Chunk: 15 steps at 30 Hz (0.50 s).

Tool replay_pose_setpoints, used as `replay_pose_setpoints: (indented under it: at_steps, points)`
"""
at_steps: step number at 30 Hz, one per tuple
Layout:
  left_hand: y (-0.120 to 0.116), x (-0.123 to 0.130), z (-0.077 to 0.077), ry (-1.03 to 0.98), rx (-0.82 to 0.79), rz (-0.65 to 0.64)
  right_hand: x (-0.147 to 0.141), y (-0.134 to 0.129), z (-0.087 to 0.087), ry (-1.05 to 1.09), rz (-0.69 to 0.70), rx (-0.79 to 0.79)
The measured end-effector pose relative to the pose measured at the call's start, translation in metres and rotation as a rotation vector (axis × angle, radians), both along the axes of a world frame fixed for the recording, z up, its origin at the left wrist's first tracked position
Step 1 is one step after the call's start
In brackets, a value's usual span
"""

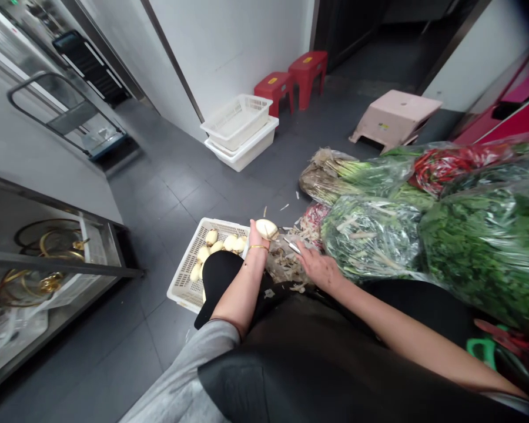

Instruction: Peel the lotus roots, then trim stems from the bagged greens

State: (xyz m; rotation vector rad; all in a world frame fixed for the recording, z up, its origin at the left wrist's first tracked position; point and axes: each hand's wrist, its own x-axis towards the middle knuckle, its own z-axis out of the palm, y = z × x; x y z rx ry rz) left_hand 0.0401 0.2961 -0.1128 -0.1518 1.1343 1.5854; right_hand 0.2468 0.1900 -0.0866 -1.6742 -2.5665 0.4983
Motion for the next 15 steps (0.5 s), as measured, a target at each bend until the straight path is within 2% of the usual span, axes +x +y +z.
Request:
replay_pose_setpoints:
  at_steps: [2, 4, 7, 9, 11, 13, 15]
  points:
    - [-0.003, -0.006, 0.007, -0.022, 0.083, -0.054, 0.012, -0.003, -0.002, 0.032, 0.002, -0.044]
    - [-0.008, -0.010, 0.010, -0.029, 0.156, -0.177, 0.024, -0.001, 0.000, 0.082, -0.050, -0.079]
    - [-0.015, -0.002, 0.007, -0.028, 0.156, -0.360, 0.023, 0.029, 0.022, 0.166, -0.111, -0.086]
    - [-0.017, 0.007, 0.005, -0.001, 0.117, -0.361, 0.006, 0.057, 0.042, 0.187, -0.075, -0.094]
    - [-0.016, 0.014, 0.004, 0.042, 0.084, -0.340, -0.013, 0.073, 0.054, 0.171, -0.031, -0.093]
    - [-0.014, 0.014, 0.005, 0.088, 0.077, -0.307, -0.021, 0.066, 0.051, 0.127, -0.017, -0.071]
    - [-0.011, 0.009, 0.005, 0.093, 0.066, -0.257, -0.012, 0.037, 0.033, 0.079, 0.005, -0.070]
